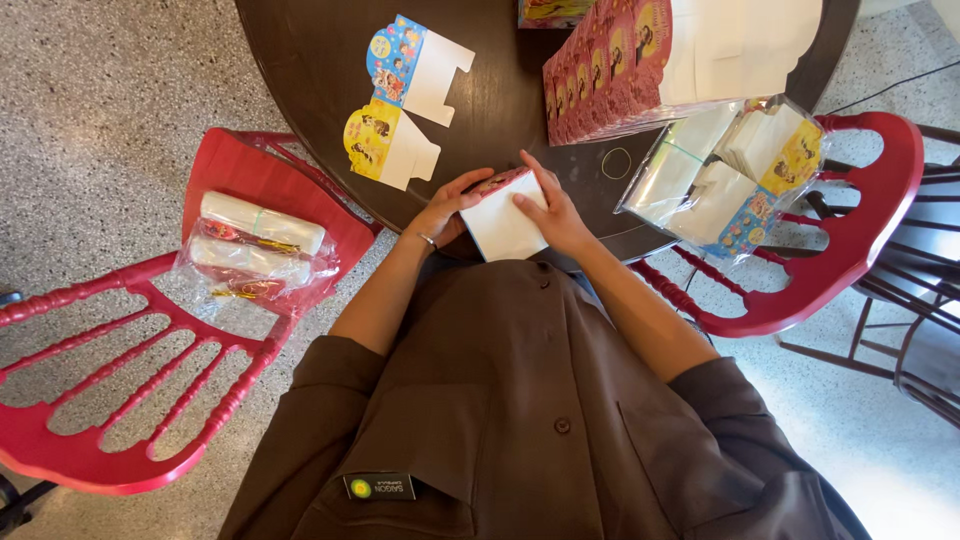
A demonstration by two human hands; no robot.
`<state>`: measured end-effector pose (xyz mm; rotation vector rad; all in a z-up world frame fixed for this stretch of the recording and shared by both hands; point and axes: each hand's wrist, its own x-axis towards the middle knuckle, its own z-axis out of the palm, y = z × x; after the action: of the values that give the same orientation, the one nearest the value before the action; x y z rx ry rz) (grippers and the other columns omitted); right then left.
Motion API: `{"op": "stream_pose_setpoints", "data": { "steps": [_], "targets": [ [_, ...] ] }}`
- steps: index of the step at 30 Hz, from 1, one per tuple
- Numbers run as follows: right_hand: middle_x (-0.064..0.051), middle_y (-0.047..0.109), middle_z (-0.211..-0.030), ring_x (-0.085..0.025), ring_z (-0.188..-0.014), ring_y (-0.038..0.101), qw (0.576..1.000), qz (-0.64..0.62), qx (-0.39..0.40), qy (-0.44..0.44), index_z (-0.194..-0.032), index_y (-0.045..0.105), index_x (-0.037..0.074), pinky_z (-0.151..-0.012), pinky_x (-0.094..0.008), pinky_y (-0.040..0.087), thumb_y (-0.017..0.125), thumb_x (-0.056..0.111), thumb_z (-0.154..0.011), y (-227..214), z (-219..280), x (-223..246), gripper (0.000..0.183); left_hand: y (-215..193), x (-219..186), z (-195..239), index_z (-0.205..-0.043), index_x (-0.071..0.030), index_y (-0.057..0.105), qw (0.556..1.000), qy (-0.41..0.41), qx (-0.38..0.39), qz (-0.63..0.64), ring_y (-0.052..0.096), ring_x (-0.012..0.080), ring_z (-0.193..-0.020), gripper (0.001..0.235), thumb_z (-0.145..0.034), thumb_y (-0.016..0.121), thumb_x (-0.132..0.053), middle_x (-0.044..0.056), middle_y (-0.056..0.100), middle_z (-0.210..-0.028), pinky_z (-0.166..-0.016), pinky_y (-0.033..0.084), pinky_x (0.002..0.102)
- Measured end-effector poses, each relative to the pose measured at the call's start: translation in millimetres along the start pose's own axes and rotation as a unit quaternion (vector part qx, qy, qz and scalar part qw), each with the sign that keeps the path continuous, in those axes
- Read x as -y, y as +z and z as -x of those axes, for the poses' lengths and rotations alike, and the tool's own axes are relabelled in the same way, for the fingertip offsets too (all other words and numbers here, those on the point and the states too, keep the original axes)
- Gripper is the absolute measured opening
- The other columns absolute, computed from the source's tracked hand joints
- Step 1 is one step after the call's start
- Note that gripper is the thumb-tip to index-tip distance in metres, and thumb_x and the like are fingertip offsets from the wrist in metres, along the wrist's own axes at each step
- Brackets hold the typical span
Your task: The person assembles flat-packed paper boxes by folding and tucking flaps into slots. They repeatedly pick up a flat box, fold the sides, and secure the structure, then place the finished box on a stack. The person also handles plastic-wrapped packages of boxes and rubber bands on the table.
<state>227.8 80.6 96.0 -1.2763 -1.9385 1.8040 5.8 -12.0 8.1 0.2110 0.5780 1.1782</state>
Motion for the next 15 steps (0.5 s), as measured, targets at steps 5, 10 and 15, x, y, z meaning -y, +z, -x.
{"op": "stream_pose_setpoints", "data": {
  "steps": [5,10,15],
  "targets": [
    [-0.018,0.022,-0.17,-0.027,-0.157,0.019,0.997,-0.022,0.035,-0.062,-0.165,0.016,0.008,-0.125,-0.037,0.017,0.058,0.013,-0.106,1.8,13.9,0.1,0.073,-16.7,32.0,-2.0,-0.148,0.0,0.047,0.994,0.067,-0.09,0.007,0.064,0.0259,-0.118,0.055,-0.098,0.066,-0.015,0.021,0.064,-0.13,-0.105,0.051,0.04],
    [-0.017,0.014,-0.174,-0.024,-0.162,0.011,0.994,-0.089,0.021,-0.053,-0.167,0.011,0.005,-0.128,-0.034,0.013,0.048,0.014,-0.11,-1.9,25.3,-25.4,0.068,-12.6,62.4,5.3,-0.152,-0.003,0.037,0.912,0.14,-0.187,-0.338,0.051,0.0243,-0.128,0.054,-0.106,0.057,-0.023,0.02,0.054,-0.137,-0.112,0.039,0.037],
    [-0.016,0.01,-0.176,-0.023,-0.162,0.008,0.988,-0.074,-0.03,-0.131,-0.167,0.008,0.003,-0.13,-0.034,0.01,0.045,0.011,-0.112,18.2,22.6,-20.3,0.067,14.2,49.3,3.1,-0.152,-0.002,0.03,0.857,0.235,-0.17,-0.427,0.043,0.0259,-0.143,0.053,-0.109,0.054,-0.022,0.018,0.045,-0.15,-0.123,0.03,0.038]
  ]
}}
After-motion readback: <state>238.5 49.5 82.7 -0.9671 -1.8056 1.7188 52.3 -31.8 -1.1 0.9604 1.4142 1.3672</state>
